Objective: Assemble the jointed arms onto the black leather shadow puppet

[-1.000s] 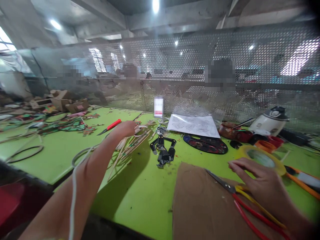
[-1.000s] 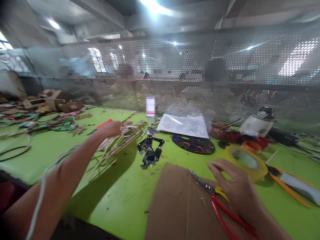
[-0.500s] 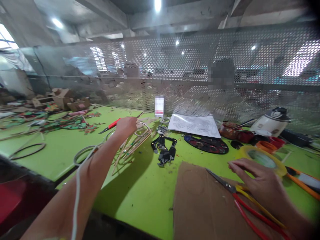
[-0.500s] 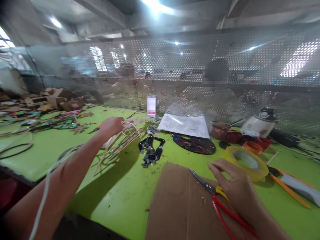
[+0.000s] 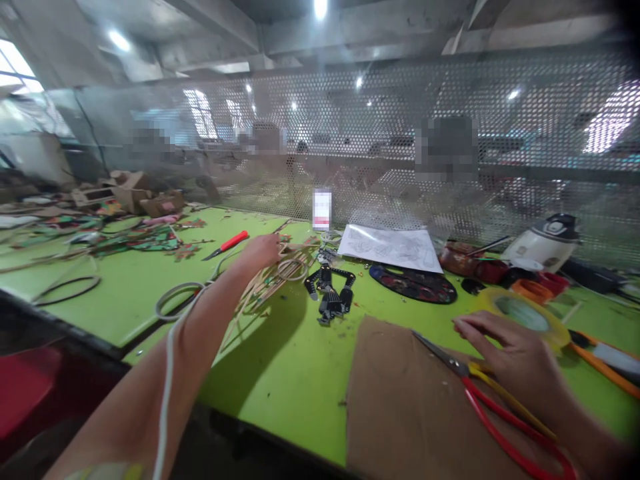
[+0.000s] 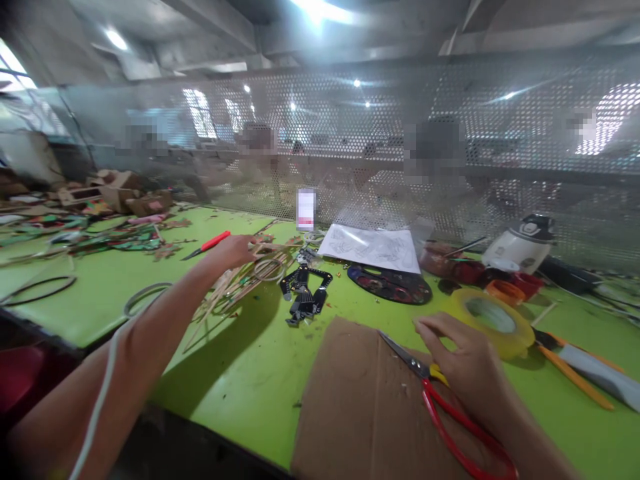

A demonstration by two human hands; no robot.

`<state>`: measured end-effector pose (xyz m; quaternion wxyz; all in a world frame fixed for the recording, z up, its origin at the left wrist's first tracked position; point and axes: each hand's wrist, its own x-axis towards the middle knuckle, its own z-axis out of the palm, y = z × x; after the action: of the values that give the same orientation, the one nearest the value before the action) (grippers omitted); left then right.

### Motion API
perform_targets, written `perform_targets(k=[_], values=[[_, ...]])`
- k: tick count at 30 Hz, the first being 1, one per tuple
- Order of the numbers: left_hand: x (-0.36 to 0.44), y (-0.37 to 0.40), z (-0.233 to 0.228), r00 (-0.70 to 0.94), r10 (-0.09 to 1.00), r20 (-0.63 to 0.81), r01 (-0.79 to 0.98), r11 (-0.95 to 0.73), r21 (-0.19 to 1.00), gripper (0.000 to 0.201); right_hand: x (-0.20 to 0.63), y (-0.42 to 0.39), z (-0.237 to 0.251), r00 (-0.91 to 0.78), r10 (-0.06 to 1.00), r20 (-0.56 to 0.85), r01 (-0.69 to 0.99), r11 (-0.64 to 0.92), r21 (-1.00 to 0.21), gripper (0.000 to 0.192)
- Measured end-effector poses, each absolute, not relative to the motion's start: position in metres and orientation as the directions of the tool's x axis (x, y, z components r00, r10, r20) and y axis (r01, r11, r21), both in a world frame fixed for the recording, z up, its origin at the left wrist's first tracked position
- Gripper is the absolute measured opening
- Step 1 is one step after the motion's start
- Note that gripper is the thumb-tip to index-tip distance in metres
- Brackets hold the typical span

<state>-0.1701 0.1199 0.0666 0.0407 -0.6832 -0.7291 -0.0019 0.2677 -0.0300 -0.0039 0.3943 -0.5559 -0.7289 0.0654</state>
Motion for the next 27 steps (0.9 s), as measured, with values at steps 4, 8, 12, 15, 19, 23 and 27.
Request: perform_targets(k=[4,8,12,15,19,23,27], values=[[-0.168,0.112,0.064,-0.049,0.996,0.078,0.998,0.052,-0.037,0.05,0.269,-0.028,-0.007,-0.063,0.867,0.494,0.756,0.365,-0.544,0.024],[-0.165,0.099,0.067,-0.057,0.989,0.137,0.998,0.058,-0.001,0.045,0.268,-0.026,-0.01,-0.064,0.854,0.516,0.74,0.387,-0.55,0.024],[-0.162,0.074,0.071,-0.101,0.96,0.26,0.994,0.088,0.061,0.039,0.265,-0.024,-0.006,-0.056,0.828,0.558,0.73,0.415,-0.543,0.023],[-0.155,0.039,0.065,-0.111,0.923,0.368,0.988,0.065,0.137,0.036,0.261,-0.031,0.008,-0.063,0.791,0.609,0.741,0.446,-0.502,0.021],[-0.142,-0.03,0.036,-0.011,0.799,0.601,0.941,-0.196,0.278,0.026,0.254,-0.067,0.03,-0.139,0.727,0.672,0.762,0.512,-0.396,0.016],[-0.133,-0.102,-0.001,0.077,0.76,0.646,0.887,-0.348,0.304,0.019,0.257,-0.126,0.027,-0.254,0.659,0.708,0.796,0.558,-0.234,0.009],[-0.134,-0.143,-0.031,0.131,0.764,0.632,0.873,-0.391,0.292,0.015,0.294,-0.177,-0.001,-0.227,0.629,0.743,0.898,0.431,-0.09,0.011]])
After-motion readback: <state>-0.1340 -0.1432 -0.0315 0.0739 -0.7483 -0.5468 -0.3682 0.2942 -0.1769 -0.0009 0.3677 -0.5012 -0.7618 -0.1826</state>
